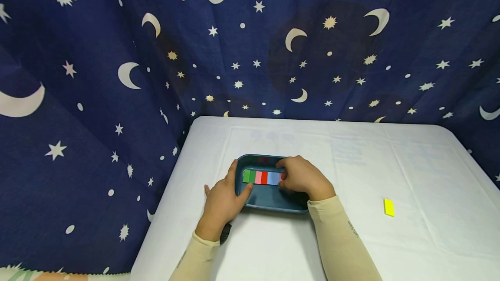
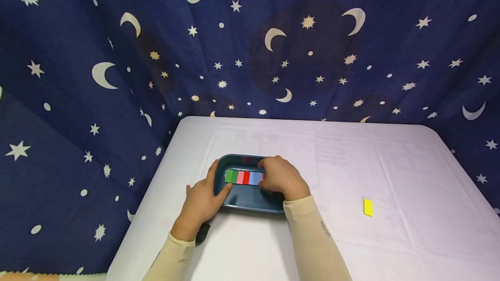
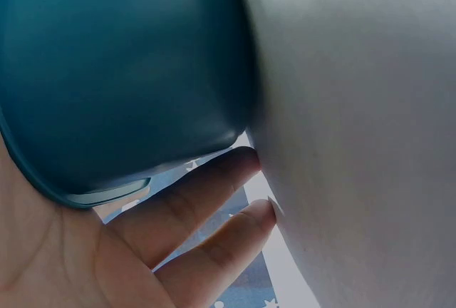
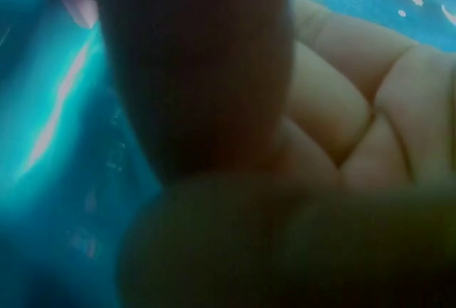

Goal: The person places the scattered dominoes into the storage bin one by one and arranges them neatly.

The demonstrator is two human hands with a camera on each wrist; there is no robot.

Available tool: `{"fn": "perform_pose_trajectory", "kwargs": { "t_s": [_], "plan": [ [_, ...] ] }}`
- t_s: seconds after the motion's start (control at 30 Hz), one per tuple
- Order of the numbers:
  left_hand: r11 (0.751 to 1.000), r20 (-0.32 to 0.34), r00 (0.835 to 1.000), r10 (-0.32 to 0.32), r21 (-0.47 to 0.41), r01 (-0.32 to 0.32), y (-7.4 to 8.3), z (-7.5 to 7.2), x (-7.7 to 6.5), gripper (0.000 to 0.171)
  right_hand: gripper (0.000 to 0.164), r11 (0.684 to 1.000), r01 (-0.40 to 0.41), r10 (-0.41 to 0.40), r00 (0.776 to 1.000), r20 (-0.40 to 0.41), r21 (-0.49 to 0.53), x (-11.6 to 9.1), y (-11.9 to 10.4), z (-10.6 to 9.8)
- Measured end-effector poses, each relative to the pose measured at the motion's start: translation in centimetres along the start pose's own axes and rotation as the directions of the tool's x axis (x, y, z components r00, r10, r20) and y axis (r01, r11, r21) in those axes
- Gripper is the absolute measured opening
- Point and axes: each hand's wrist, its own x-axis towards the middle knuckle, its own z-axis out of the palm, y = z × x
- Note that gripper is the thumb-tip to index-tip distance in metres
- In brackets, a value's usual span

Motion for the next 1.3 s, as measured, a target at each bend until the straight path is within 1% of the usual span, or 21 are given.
{"fn": "perform_pose_trajectory", "kwargs": {
  "t_s": [0.23, 0.5, 0.7, 0.87, 0.93, 1.1, 1.3],
  "plan": [
    [1.0, -0.005, 1.0, 0.004, 0.001, -0.004, 0.0, 0.0, 0.0, 0.089, 0.053, 1.0, 0.014, -0.015, 1.0, -0.004, -0.005, 0.1, -0.1, 0.2],
    [1.0, 0.002, 1.0, 0.001, 0.008, -0.001, -0.2, 0.1, 0.0, 0.089, 0.063, 1.0, 0.012, -0.012, 1.0, 0.005, -0.005, 0.0, -0.4, 0.2],
    [1.0, -0.004, 1.0, 0.004, 0.012, -0.004, -0.2, 0.2, 0.0, 0.089, 0.063, 0.999, 0.027, -0.027, 1.0, -0.009, -0.027, -0.1, -0.3, 0.0],
    [1.0, -0.004, 1.0, 0.005, 0.01, -0.005, -0.1, 0.1, 0.0, 0.089, 0.062, 0.999, 0.044, -0.045, 0.999, -0.025, -0.022, -0.4, -0.2, -0.4],
    [1.0, -0.001, 1.0, 0.006, 0.007, -0.006, 0.0, 0.1, 0.0, 0.089, 0.06, 0.998, 0.052, -0.053, 0.998, -0.041, -0.016, -0.7, -0.1, -0.7],
    [1.0, 0.008, 1.0, -0.002, 0.006, 0.002, -0.1, -0.1, -0.1, 0.09, 0.055, 0.998, 0.058, -0.06, 0.992, -0.113, -0.021, -1.7, 0.3, -1.8],
    [1.0, 0.012, 1.0, 0.002, -0.011, -0.002, 0.2, -0.1, -0.3, 0.09, 0.059, 0.998, 0.019, -0.029, 0.984, -0.174, -0.058, -5.0, 2.1, -4.0]
  ]
}}
